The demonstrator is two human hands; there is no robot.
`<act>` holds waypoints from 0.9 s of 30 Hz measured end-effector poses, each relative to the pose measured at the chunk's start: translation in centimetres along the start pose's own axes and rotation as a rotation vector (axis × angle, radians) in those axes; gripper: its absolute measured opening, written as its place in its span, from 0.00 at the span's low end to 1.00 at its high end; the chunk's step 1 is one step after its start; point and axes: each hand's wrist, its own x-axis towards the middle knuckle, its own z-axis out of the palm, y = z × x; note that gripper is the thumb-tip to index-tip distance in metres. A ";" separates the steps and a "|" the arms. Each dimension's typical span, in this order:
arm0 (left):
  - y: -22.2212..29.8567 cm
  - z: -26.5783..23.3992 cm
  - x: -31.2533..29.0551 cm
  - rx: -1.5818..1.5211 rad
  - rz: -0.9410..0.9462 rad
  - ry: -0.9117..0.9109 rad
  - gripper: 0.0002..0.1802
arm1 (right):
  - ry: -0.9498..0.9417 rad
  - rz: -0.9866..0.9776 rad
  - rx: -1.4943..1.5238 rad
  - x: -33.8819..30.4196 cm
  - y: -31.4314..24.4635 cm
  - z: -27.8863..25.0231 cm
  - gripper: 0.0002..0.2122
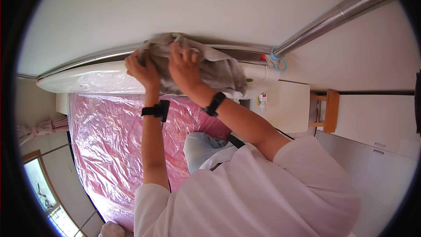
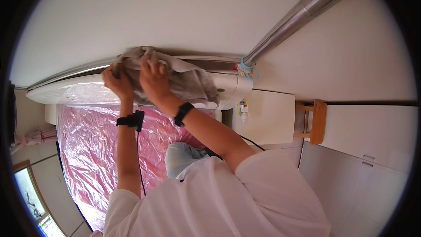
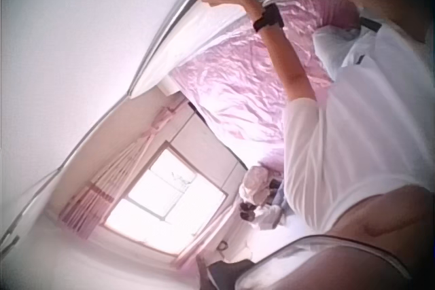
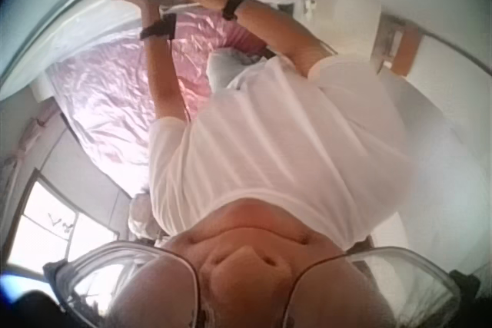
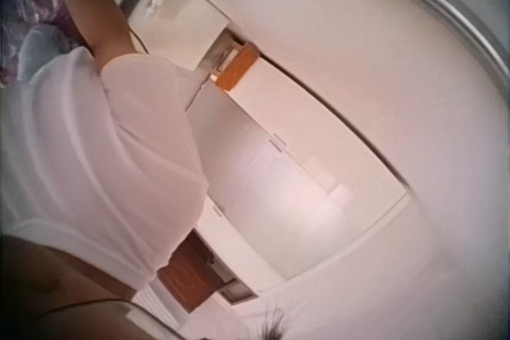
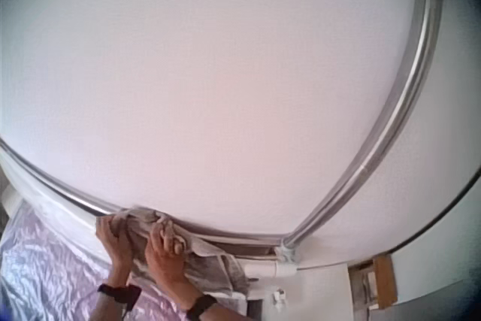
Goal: The person wipes the top of a bed headboard and an adjacent bedside table with a cloth.
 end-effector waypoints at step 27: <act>19.3 5.3 -7.4 0.049 0.775 -0.370 0.19 | -0.352 0.196 -0.289 -4.8 18.5 -12.3 0.15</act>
